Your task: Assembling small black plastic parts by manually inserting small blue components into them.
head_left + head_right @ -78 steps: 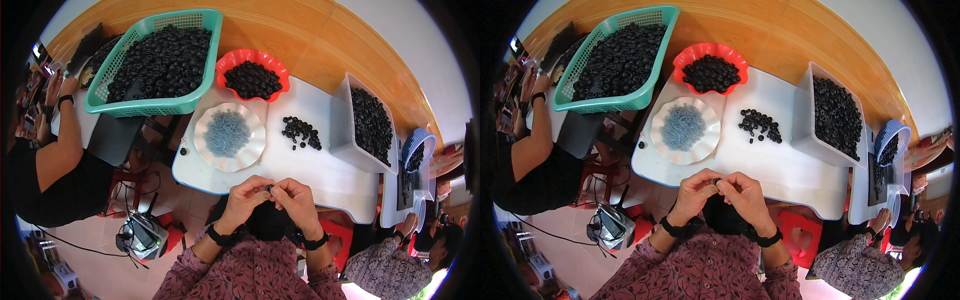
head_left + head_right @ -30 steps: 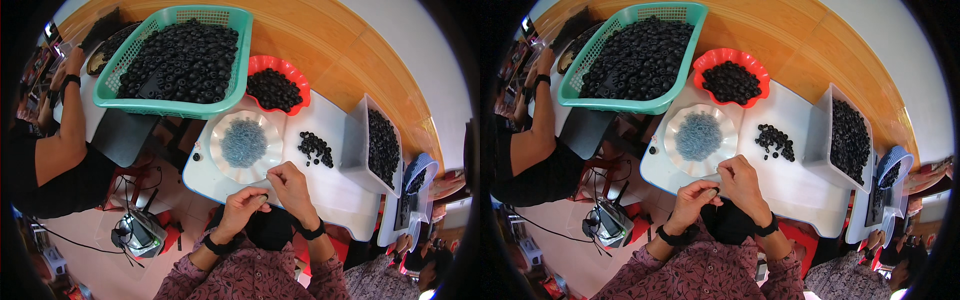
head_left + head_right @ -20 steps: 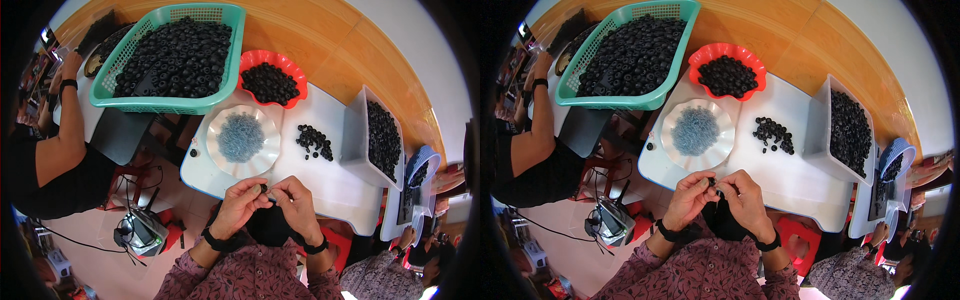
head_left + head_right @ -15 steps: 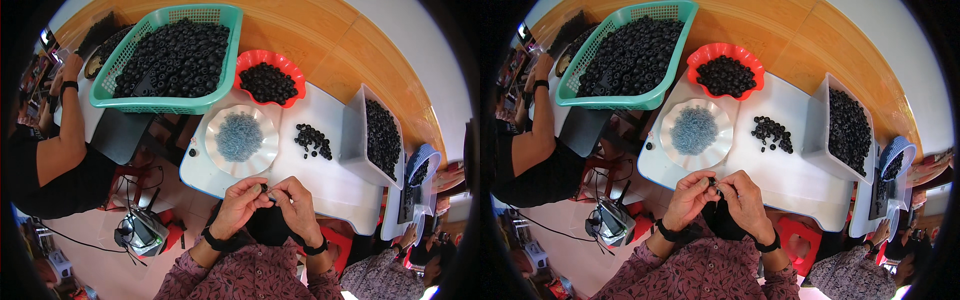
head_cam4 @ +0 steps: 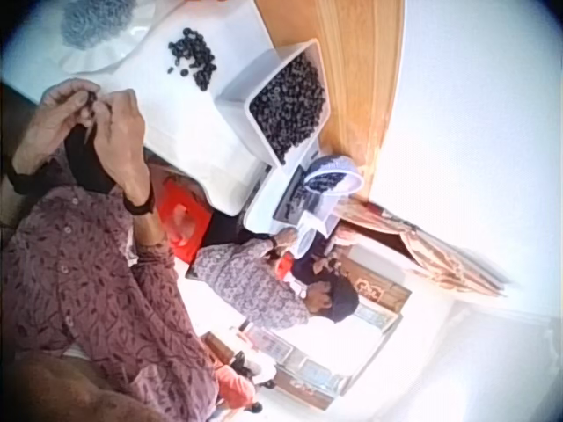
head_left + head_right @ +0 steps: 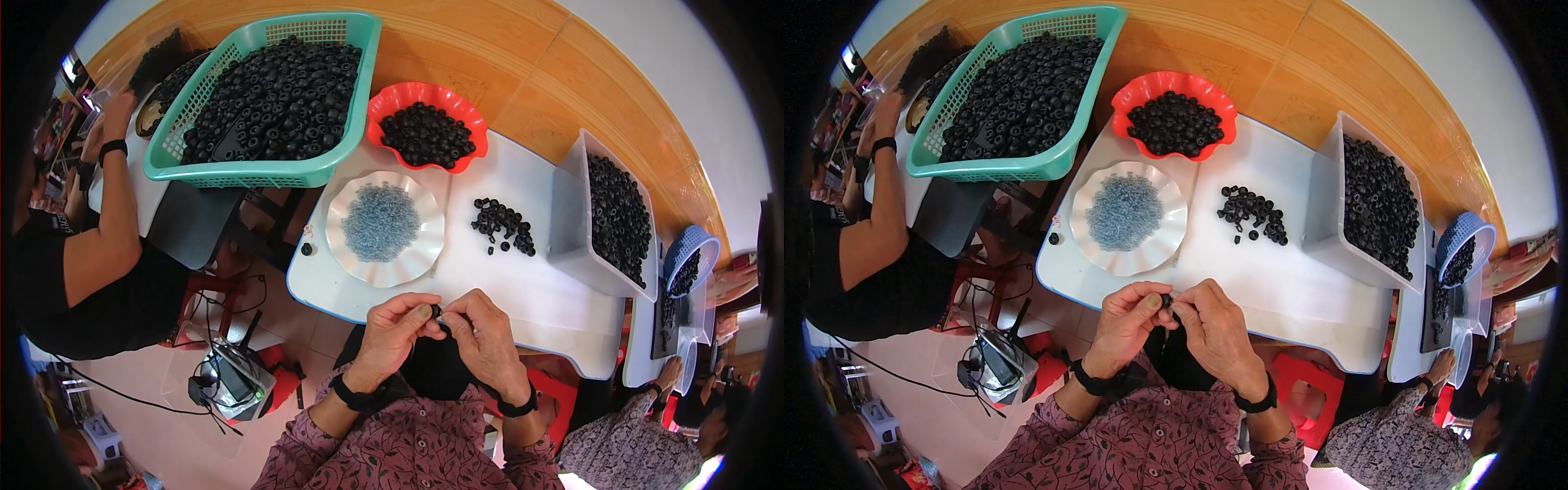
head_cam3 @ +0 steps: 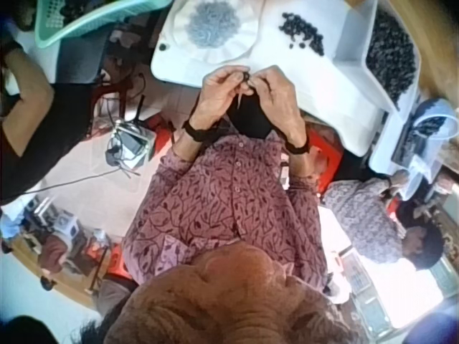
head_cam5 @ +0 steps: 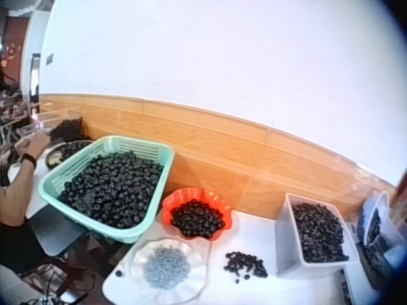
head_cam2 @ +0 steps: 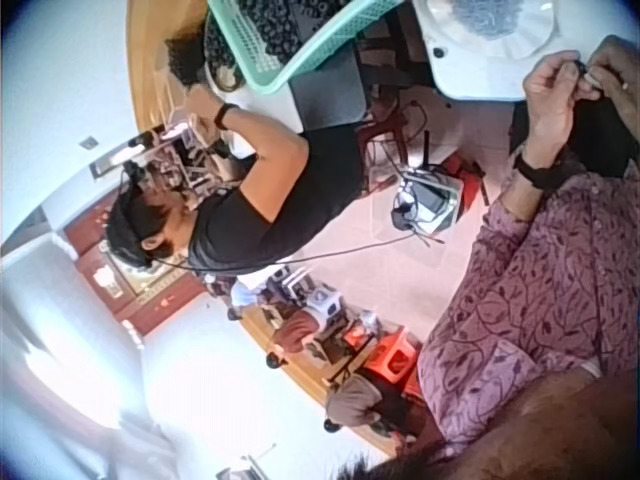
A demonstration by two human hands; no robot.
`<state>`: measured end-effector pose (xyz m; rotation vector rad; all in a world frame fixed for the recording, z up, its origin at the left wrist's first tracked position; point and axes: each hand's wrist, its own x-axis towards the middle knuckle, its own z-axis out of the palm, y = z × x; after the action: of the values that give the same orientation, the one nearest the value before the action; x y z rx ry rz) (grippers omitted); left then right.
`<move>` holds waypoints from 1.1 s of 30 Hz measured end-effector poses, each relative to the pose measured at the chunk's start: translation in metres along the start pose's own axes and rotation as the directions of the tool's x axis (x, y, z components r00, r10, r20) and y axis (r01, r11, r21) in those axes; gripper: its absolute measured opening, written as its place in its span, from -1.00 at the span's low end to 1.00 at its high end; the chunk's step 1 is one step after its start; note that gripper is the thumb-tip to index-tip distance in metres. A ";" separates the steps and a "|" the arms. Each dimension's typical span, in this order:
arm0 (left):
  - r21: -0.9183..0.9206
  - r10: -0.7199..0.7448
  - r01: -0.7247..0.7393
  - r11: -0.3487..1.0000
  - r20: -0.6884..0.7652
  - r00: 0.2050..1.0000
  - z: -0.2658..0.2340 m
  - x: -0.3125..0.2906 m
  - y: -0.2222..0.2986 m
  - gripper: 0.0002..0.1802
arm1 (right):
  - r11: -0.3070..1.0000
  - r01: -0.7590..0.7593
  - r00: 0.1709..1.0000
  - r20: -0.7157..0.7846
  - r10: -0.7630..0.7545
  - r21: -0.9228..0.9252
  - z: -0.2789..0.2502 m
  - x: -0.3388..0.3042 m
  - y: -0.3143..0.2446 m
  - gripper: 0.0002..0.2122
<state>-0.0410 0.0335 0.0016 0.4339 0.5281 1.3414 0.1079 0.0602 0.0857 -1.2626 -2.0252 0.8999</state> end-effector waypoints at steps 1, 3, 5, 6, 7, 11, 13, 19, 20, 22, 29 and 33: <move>0.001 -0.001 0.001 1.000 0.000 1.000 0.000 0.000 0.000 -0.77 | 1.000 -0.007 1.000 0.011 0.008 -0.019 -0.001 0.000 -0.001 -0.96; 0.062 0.019 -0.020 0.998 0.017 1.000 0.000 0.000 -0.001 -0.77 | 1.000 0.002 1.000 0.018 -0.002 -0.024 -0.002 0.000 0.001 -0.95; 0.087 0.023 -0.024 0.996 0.007 1.000 0.004 -0.001 0.001 -0.78 | 0.999 0.012 1.000 0.025 -0.011 -0.030 -0.004 -0.001 0.002 -0.95; 0.112 0.030 -0.029 0.993 -0.005 1.000 0.006 -0.001 0.001 -0.78 | 0.999 0.018 0.999 0.041 -0.016 -0.049 -0.005 0.000 0.002 -0.95; 0.113 0.030 -0.029 0.993 -0.005 1.000 0.006 -0.001 0.001 -0.78 | 0.997 0.025 0.998 0.057 -0.021 -0.069 -0.006 0.000 0.002 -0.94; 0.167 0.018 -0.022 0.986 0.026 0.999 0.004 0.001 0.000 -0.78 | 0.999 -0.043 0.998 0.038 0.043 0.000 -0.002 -0.003 0.008 -0.92; 0.154 -0.011 0.005 0.988 0.037 0.999 0.003 0.001 0.002 -0.78 | 0.956 -0.172 0.985 0.056 0.164 0.239 0.000 -0.005 0.011 -0.89; -0.139 -0.130 0.143 0.980 0.099 0.987 -0.003 0.003 -0.003 -0.75 | 0.806 -0.308 0.951 0.126 0.284 0.506 0.003 -0.011 0.021 -0.87; -0.155 -0.128 0.142 0.978 0.094 0.987 -0.003 0.004 -0.004 -0.75 | 0.806 -0.308 0.950 0.126 0.285 0.505 0.002 -0.011 0.021 -0.87; -0.172 -0.128 0.141 0.975 0.088 0.988 -0.003 0.004 -0.003 -0.75 | 0.790 -0.314 0.947 0.120 0.297 0.527 0.003 -0.011 0.018 -0.89; -0.083 -0.091 0.099 0.992 0.101 0.991 0.002 0.001 -0.003 -0.75 | 0.794 -0.291 0.951 0.068 0.302 0.533 0.009 -0.013 0.019 -0.94; 0.089 -0.099 0.096 0.991 0.037 0.994 0.010 0.000 0.001 -0.76 | 0.753 -0.299 0.942 0.056 0.330 0.587 0.010 -0.014 0.018 -0.94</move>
<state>-0.0365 0.0336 0.0102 0.4999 0.5683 1.2167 0.1151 0.0511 0.0634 -1.2489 -1.3260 1.4984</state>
